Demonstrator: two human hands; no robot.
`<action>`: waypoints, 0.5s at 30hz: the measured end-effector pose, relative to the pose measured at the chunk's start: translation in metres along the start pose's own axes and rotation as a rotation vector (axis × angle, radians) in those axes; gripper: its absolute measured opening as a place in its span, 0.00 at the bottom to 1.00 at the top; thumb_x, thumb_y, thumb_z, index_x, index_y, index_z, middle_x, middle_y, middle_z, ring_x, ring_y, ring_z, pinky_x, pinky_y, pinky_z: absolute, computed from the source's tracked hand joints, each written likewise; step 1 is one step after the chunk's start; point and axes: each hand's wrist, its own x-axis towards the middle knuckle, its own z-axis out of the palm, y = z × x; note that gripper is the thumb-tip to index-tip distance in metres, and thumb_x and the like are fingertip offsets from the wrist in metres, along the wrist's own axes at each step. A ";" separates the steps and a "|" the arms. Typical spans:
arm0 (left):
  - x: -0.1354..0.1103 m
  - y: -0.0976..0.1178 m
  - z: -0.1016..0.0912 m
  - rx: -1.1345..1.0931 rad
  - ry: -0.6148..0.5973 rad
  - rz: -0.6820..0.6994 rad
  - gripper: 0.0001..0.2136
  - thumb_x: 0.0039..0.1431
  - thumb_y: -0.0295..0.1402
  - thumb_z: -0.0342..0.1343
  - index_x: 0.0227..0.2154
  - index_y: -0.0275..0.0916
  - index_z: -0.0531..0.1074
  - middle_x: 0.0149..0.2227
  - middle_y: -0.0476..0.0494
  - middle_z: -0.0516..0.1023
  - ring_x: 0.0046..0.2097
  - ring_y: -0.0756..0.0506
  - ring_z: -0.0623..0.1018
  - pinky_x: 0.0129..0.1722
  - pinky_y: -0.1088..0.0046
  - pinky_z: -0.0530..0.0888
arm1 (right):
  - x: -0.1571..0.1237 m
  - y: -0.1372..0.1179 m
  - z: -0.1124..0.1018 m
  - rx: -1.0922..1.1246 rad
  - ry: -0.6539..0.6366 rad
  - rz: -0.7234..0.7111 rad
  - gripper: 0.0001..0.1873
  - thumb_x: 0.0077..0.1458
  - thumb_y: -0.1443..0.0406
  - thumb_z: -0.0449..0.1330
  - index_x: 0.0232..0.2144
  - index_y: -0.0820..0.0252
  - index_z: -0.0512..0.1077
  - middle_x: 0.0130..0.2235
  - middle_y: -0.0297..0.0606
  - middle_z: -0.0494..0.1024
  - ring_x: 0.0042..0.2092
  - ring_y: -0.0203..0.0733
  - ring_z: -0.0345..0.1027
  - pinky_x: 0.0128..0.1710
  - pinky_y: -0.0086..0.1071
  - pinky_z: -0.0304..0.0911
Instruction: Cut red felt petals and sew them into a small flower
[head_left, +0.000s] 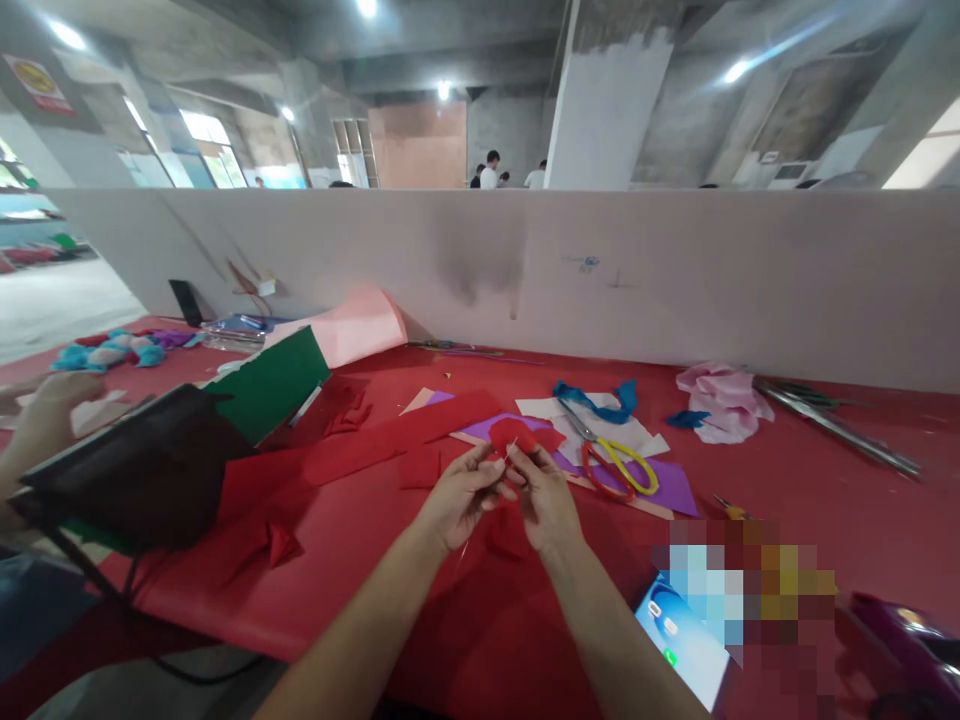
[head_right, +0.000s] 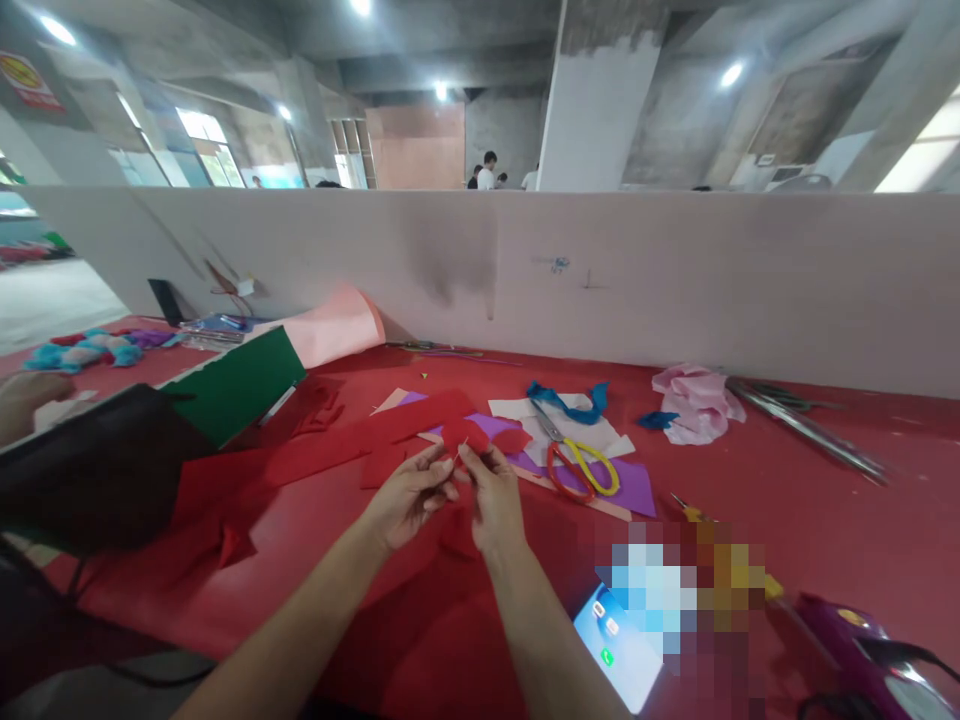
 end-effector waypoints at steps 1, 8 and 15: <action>0.003 -0.001 -0.001 -0.004 0.018 0.003 0.14 0.47 0.26 0.62 0.38 0.34 0.70 0.26 0.43 0.78 0.22 0.53 0.75 0.14 0.85 0.60 | -0.001 0.002 0.000 0.029 0.005 0.018 0.13 0.38 0.66 0.71 0.28 0.58 0.72 0.26 0.27 0.75 0.23 0.28 0.64 0.20 0.23 0.63; 0.004 -0.007 -0.005 0.025 0.092 -0.069 0.15 0.49 0.25 0.61 0.42 0.34 0.70 0.25 0.44 0.79 0.23 0.52 0.77 0.18 0.85 0.67 | -0.015 0.010 0.000 0.208 0.088 0.151 0.15 0.38 0.67 0.71 0.30 0.57 0.71 0.22 0.23 0.70 0.21 0.27 0.61 0.19 0.22 0.62; -0.004 -0.009 0.000 0.090 0.100 -0.014 0.13 0.47 0.30 0.64 0.37 0.34 0.72 0.22 0.47 0.77 0.22 0.51 0.76 0.19 0.83 0.68 | -0.020 0.011 0.001 0.261 0.102 0.274 0.11 0.40 0.67 0.70 0.27 0.59 0.72 0.19 0.23 0.65 0.19 0.26 0.55 0.17 0.22 0.56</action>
